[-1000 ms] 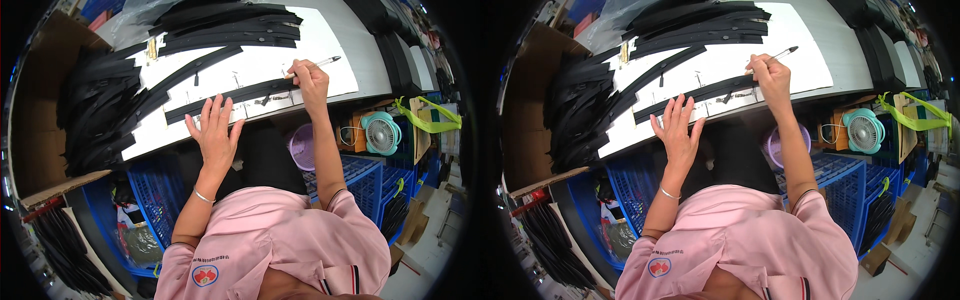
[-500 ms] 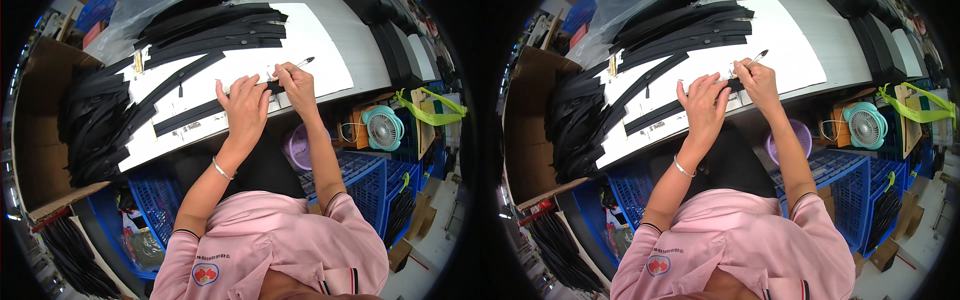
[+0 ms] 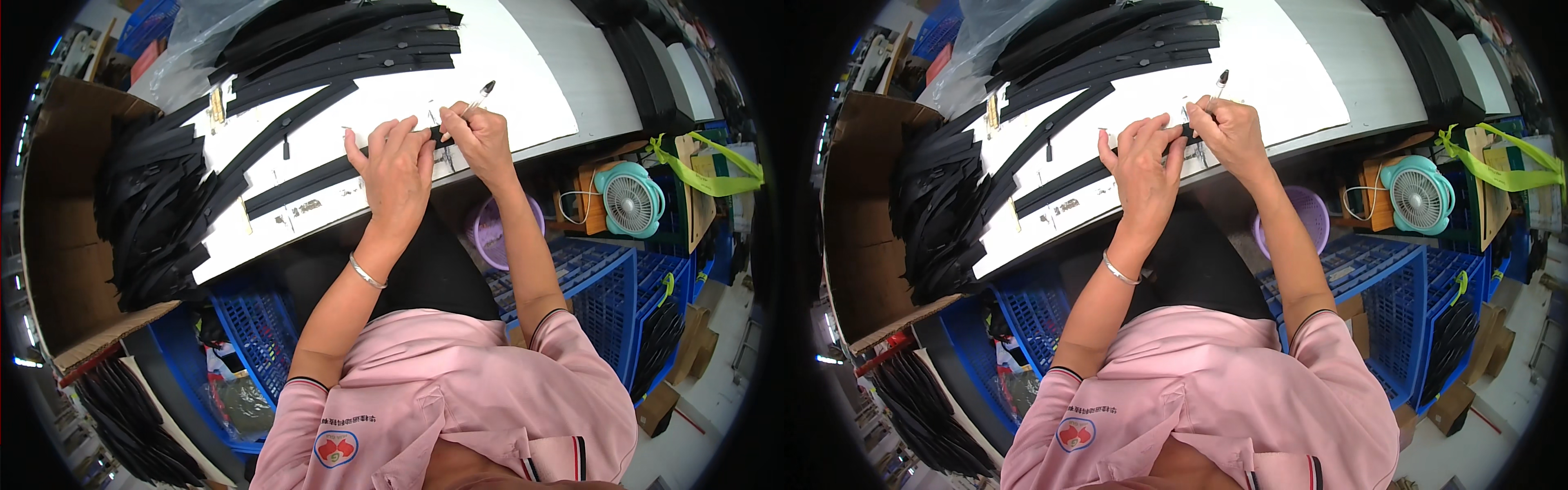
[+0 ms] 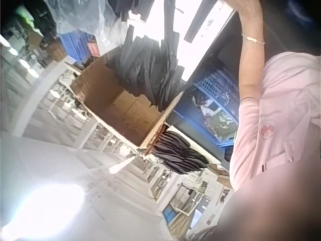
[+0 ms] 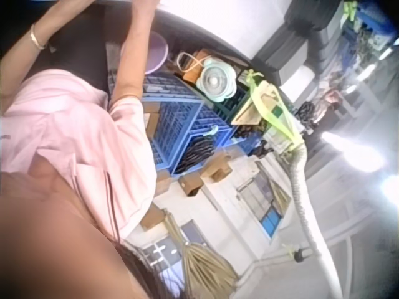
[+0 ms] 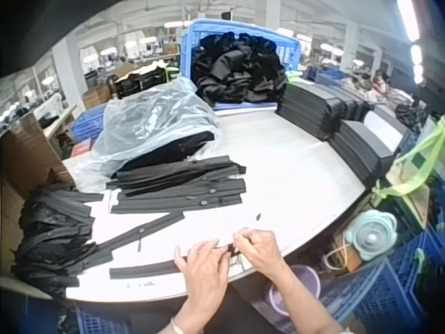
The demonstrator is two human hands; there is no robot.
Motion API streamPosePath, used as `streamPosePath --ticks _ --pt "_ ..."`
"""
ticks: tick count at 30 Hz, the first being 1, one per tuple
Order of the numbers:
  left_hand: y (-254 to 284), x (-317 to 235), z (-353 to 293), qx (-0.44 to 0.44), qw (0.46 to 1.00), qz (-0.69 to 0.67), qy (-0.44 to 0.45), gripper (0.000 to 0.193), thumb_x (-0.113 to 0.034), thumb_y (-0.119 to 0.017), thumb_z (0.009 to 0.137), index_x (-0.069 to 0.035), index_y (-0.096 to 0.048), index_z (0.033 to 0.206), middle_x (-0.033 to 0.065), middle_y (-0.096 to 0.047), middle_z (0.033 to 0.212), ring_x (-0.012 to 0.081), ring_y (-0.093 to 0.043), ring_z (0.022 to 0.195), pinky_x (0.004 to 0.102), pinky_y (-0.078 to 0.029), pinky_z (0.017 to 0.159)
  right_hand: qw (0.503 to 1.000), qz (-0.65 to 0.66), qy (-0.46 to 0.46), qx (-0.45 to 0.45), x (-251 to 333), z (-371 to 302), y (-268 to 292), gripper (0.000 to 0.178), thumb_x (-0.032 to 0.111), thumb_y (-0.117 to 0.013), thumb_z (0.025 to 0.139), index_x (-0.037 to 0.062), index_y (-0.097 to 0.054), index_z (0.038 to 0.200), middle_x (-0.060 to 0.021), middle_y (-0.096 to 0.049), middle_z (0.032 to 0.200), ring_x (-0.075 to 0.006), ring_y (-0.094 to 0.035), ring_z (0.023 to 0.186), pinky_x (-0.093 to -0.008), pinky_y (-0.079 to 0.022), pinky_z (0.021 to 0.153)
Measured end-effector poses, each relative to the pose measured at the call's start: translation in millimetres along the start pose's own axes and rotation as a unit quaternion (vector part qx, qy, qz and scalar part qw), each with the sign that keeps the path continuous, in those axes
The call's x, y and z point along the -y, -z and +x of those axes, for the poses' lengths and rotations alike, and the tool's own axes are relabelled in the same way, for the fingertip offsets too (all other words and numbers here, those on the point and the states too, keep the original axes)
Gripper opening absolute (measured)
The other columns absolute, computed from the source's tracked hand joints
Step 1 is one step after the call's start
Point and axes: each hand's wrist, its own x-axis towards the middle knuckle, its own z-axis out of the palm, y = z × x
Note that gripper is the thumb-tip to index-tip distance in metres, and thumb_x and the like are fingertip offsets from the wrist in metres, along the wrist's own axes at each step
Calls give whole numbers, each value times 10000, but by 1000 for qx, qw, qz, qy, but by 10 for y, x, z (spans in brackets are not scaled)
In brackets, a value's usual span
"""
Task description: The recorder is marking precise points on black zipper strips using a pen and a marked guide board at a warehouse workstation.
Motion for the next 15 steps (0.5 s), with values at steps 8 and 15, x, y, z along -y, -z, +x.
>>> streamPosePath --ticks 8,15 --pt "13 17 1 -3 1000 -1 1 115 -130 -749 870 -80 -745 974 21 -687 1175 250 -584 1191 634 -144 1187 998 -46 51 1 -34 22 -36 255 141 -670 941 -28 -673 750 -52 -638 616 -89 -554 558 -274 -437 525" --pt "292 385 126 -35 998 48 4 256 -196 -729 906 -74 -729 1131 78 -651 1303 285 -527 1308 634 -107 1199 997 74 -15 -9 21 -7 24 220 149 -666 984 -8 -722 840 -4 -659 686 -46 -499 565 -229 -394 519"
